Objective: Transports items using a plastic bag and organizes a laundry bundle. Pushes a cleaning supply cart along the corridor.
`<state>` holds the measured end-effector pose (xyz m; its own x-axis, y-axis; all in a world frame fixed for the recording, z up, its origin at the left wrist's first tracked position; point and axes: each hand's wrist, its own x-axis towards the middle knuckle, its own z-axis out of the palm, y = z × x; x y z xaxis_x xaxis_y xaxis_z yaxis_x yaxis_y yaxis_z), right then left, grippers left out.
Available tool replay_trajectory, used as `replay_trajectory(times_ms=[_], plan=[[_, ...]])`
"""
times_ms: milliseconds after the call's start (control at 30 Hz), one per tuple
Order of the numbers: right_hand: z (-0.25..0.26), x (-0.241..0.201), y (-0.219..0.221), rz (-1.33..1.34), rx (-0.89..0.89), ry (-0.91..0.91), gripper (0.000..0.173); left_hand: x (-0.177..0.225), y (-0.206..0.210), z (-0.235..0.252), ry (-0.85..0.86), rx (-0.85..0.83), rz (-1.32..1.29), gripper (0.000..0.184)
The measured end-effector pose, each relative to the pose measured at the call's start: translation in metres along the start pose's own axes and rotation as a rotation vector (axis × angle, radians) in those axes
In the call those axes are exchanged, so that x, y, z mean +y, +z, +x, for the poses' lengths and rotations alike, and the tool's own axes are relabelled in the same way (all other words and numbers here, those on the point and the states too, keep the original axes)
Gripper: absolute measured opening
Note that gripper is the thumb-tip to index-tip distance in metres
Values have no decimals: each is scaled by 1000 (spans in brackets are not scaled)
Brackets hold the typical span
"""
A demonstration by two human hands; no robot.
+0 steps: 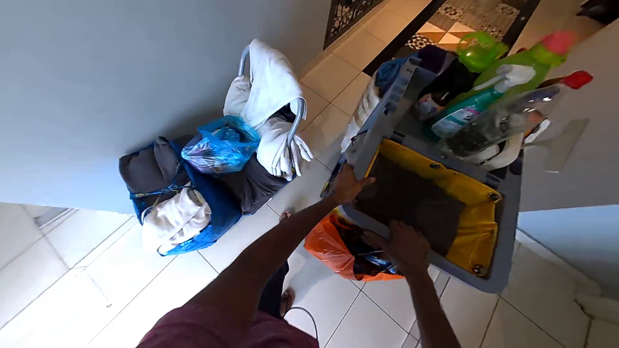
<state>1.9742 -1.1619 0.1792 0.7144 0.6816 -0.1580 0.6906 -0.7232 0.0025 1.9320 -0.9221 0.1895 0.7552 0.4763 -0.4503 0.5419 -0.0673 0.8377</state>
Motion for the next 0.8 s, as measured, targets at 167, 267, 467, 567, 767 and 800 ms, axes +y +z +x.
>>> replay_trajectory(times_ms=[167, 267, 467, 567, 767, 800], plan=[[132, 49, -41, 20, -221, 119, 93, -1, -31, 154, 266, 190, -221, 49], [207, 77, -58, -2, -281, 124, 88, -3, -116, 201, -198, 303, -87, 65], [350, 135, -86, -3, -323, 141, 88, -29, -227, 320, -282, 457, -85, 74], [419, 166, -97, -8, -307, 126, 91, 0, -257, 354, -317, 573, -246, 82], [560, 221, -112, -15, -244, 105, 95, 21, -271, 409, -428, 944, -332, 85], [583, 231, -116, -9, -239, 111, 96, 27, -267, 412, -448, 973, -334, 84]])
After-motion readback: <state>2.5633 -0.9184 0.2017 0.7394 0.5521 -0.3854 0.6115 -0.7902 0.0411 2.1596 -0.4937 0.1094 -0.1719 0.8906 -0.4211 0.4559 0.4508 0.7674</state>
